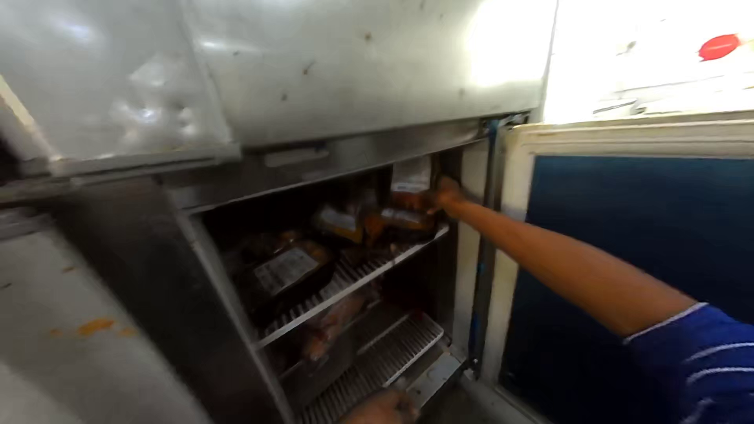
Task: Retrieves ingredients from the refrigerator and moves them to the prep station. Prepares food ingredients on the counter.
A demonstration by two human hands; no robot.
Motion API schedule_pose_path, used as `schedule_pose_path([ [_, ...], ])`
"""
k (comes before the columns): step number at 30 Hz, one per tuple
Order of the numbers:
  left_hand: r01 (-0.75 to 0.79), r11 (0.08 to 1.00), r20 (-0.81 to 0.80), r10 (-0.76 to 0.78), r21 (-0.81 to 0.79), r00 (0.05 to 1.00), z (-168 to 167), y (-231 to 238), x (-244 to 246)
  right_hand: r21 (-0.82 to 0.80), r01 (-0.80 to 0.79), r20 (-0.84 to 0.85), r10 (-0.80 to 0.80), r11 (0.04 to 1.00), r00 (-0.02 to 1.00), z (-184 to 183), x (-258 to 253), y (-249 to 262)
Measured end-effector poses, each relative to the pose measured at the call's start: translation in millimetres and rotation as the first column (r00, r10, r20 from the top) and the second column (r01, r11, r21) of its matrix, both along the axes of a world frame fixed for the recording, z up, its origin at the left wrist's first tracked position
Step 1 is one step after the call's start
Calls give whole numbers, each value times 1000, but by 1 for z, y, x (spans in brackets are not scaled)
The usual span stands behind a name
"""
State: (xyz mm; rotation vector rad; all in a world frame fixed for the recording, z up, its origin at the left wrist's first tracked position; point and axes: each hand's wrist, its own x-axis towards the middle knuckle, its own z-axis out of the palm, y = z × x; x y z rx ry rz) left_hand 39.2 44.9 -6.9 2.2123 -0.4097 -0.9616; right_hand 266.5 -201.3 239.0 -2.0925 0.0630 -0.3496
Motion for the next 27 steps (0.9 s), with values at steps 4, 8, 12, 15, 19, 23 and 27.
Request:
schedule_pose_path([
  [4, 66, 997, -13, -66, 31, 998, -7, -12, 2, -9, 3, -7, -3, 1000, 1000, -3, 6, 0],
  [8, 80, 996, -17, -79, 45, 997, -10, -14, 6, -28, -21, -3, 21, 999, 1000, -9, -4, -3],
  [12, 51, 997, -11, -51, 53, 999, -7, -9, 4, -125, 57, 40, -52, 991, 998, -14, -13, 2],
  [15, 30, 999, -16, -30, 42, 999, -9, -1, 2, -196, 167, 112, -148, 966, 983, -20, -25, 13],
  [19, -30, 998, -69, 34, 62, 997, -5, 8, -7, -274, 347, 491, -180, 897, 852, -21, -56, 35],
  [23, -54, 997, -97, 60, 63, 993, -11, 16, -8, -479, 72, 532, 224, 875, 817, -17, -95, 75],
  [27, -110, 992, -122, 117, 60, 986, -12, 20, -7, -615, -302, 111, 459, 729, 881, -20, -127, 136],
])
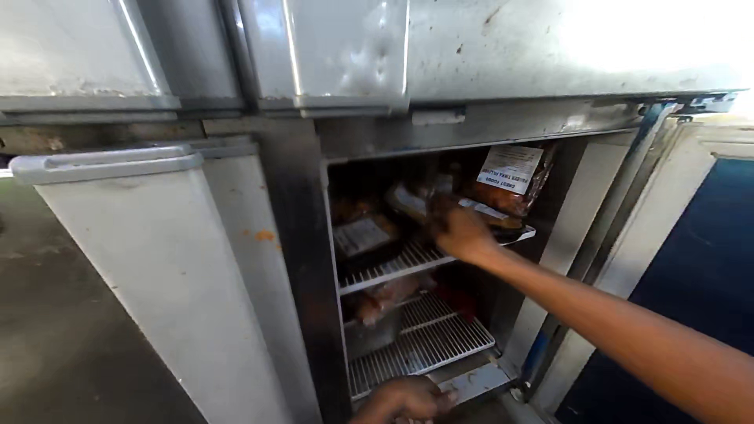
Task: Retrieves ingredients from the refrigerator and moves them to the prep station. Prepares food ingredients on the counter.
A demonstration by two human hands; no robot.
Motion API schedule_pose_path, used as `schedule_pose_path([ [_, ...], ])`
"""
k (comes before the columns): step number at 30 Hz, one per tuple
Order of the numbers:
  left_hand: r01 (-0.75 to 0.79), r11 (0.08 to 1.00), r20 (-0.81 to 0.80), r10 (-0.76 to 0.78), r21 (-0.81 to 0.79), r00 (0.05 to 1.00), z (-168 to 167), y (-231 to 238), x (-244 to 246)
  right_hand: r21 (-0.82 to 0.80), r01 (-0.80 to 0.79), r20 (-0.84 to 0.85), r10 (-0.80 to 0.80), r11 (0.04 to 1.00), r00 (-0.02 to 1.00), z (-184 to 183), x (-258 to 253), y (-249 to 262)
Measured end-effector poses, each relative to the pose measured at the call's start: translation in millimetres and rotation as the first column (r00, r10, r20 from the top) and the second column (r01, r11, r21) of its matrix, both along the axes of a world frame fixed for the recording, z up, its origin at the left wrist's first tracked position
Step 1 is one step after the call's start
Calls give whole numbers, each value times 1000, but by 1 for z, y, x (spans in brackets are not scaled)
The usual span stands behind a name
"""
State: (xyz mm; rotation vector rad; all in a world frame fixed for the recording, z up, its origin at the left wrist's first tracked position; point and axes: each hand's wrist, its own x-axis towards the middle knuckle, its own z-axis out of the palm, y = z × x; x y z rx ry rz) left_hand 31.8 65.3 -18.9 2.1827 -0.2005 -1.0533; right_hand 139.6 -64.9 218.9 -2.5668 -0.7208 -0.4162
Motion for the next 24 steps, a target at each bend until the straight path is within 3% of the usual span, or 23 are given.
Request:
schedule_pose_path([
  [2, -44, 999, -30, 44, 1, 999, 4, 0, -3, -2, -14, -227, 13, 1000, 974, -5, -3, 27],
  [5, -56, 998, -34, 56, -1, 998, 7, 2, -5, 193, 58, -419, 29, 979, 908, -20, 5, 56],
  [9, -46, 999, -11, 46, -3, 999, 7, 5, -7, 467, 195, -611, 155, 863, 777, -30, 9, 71],
  [14, -82, 997, -22, 82, 8, 996, 8, 6, -9, 634, 374, -673, 244, 677, 699, -32, -3, 69],
  [17, -97, 995, -26, 97, -1, 995, 11, 7, -11, 711, 397, -661, 361, 580, 658, -36, -16, 63],
  [24, -138, 990, -45, 137, -32, 990, 10, 11, -6, 736, 376, -664, 493, 563, 563, -46, -59, 38],
])
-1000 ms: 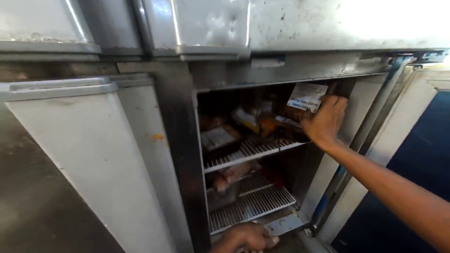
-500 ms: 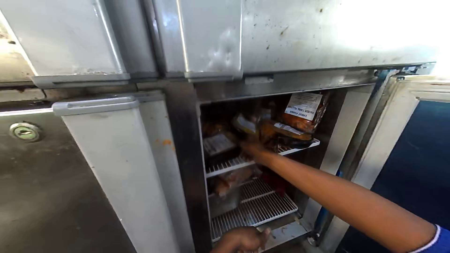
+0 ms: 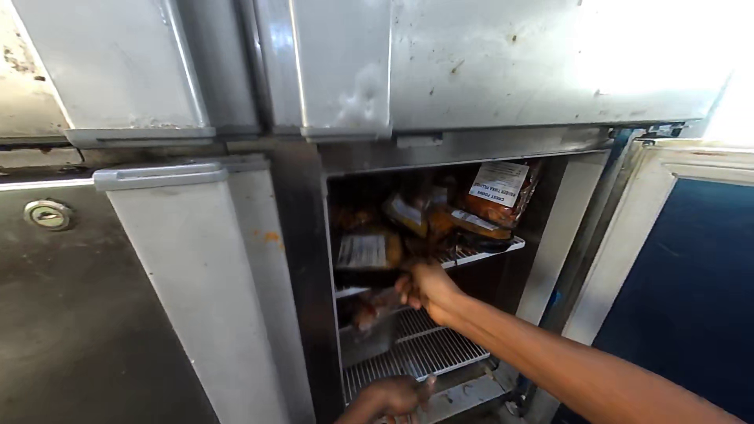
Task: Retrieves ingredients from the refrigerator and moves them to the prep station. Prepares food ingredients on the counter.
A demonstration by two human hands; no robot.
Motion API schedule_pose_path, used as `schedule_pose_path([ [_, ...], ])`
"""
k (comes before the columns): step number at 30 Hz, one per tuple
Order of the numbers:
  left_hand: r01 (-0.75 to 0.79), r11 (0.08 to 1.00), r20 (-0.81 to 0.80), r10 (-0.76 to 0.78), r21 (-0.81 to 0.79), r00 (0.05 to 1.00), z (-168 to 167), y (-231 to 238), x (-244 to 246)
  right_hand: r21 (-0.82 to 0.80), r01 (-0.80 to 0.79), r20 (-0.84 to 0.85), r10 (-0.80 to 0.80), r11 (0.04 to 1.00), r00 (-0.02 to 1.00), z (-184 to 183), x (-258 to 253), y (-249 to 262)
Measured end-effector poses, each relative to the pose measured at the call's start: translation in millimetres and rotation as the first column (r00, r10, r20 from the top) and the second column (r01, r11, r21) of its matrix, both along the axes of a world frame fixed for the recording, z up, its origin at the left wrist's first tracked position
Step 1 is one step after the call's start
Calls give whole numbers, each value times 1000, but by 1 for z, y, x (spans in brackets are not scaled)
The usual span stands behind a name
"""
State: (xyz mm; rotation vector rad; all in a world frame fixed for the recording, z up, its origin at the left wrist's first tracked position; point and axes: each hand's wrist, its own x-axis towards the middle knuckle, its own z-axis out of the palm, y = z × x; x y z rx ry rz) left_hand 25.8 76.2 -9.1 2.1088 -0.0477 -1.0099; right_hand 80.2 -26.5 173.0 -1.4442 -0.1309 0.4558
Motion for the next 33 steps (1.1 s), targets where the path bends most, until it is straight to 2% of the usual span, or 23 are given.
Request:
schedule_pose_path([
  [4, -51, 999, 20, 51, -16, 998, 7, -5, -2, -122, 1, -37, -5, 993, 999, 2, 3, -6],
  [9, -75, 996, 90, 78, -40, 993, 10, -7, -5, -72, 24, -45, -28, 997, 999, 3, 11, -6],
  [11, -141, 975, 231, 179, -172, 957, 13, -7, -6, -45, 45, -50, -47, 998, 998, 2, 9, -7],
  [12, -183, 940, 320, 274, -287, 907, 17, -7, -6, -27, 57, -49, -59, 998, 997, 0, 6, -7],
  [13, -227, 883, 390, 394, -410, 832, 23, -7, -7, -10, 63, -43, -64, 998, 997, -3, 3, -8],
  [15, -311, 701, 397, 651, -642, 647, 44, -9, -12, 27, 69, -29, -69, 997, 997, -11, -4, -10],
  [17, -319, 460, 276, 832, -829, 481, 61, -8, -19, 69, 72, -15, -71, 995, 997, -19, -12, -12],
  [19, -252, 280, 162, 901, -926, 403, 68, -3, -28, 102, 70, 4, -71, 992, 997, -26, -18, -13],
  [23, -175, 56, -24, 905, -983, 425, 79, 0, -44, 160, 76, 65, -87, 984, 994, -41, -34, -12],
  [27, -197, -21, -108, 889, -980, 444, 86, -3, -47, 198, 45, 139, -74, 979, 987, -59, -55, -12],
  [33, -285, -264, -361, 852, -921, 378, 89, -7, -45, 114, -27, 204, 3, 993, 979, -92, -82, -19],
])
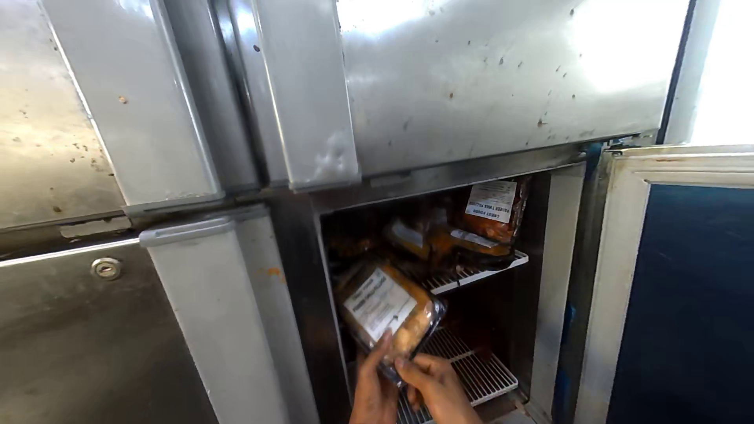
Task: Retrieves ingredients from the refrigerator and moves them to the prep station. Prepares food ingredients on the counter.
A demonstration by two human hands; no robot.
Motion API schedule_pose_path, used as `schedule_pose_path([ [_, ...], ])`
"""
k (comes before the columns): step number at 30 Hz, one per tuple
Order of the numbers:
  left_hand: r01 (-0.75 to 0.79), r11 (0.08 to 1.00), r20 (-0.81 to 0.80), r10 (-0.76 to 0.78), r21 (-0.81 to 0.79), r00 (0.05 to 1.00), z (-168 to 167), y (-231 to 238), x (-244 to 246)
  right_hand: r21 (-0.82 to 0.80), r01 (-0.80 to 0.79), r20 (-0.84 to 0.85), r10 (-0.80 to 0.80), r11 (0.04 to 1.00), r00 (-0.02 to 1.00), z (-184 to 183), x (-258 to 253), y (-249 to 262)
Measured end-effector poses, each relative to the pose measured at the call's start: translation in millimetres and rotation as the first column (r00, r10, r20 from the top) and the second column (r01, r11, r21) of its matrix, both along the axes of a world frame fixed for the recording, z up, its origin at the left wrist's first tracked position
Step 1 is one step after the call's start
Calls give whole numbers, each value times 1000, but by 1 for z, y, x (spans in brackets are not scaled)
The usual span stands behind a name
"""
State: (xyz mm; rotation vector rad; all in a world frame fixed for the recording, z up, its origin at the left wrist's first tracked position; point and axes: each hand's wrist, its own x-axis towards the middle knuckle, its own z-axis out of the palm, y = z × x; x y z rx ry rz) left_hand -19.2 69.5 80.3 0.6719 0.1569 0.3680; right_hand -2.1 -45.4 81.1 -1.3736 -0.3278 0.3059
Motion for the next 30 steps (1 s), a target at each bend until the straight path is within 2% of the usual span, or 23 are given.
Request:
schedule_pose_path([
  [5, 8, 999, -37, -10, -44, 999, -1, 2, 0, 20, -46, -25, 47, 999, 999, -14, -6, -10],
  [11, 34, 995, -85, -41, -91, 996, -4, 9, -3, 83, 79, -141, -66, 993, 988, -13, 18, -24],
  [16, 108, 993, -106, -113, -52, 988, -7, 9, -8, 182, 104, -219, -63, 978, 974, -4, 43, -39],
  [25, 242, 967, -8, -242, 86, 970, -11, 7, -18, 194, 19, -28, -14, 981, 1000, -19, 27, -79],
  [28, 275, 956, 54, -281, 98, 958, -10, 5, -19, 117, -1, 57, -6, 993, 998, -11, 21, -92],
  [30, 281, 954, 65, -288, 99, 955, -10, 4, -20, -19, -4, 133, 6, 1000, 991, -4, 16, -100],
])
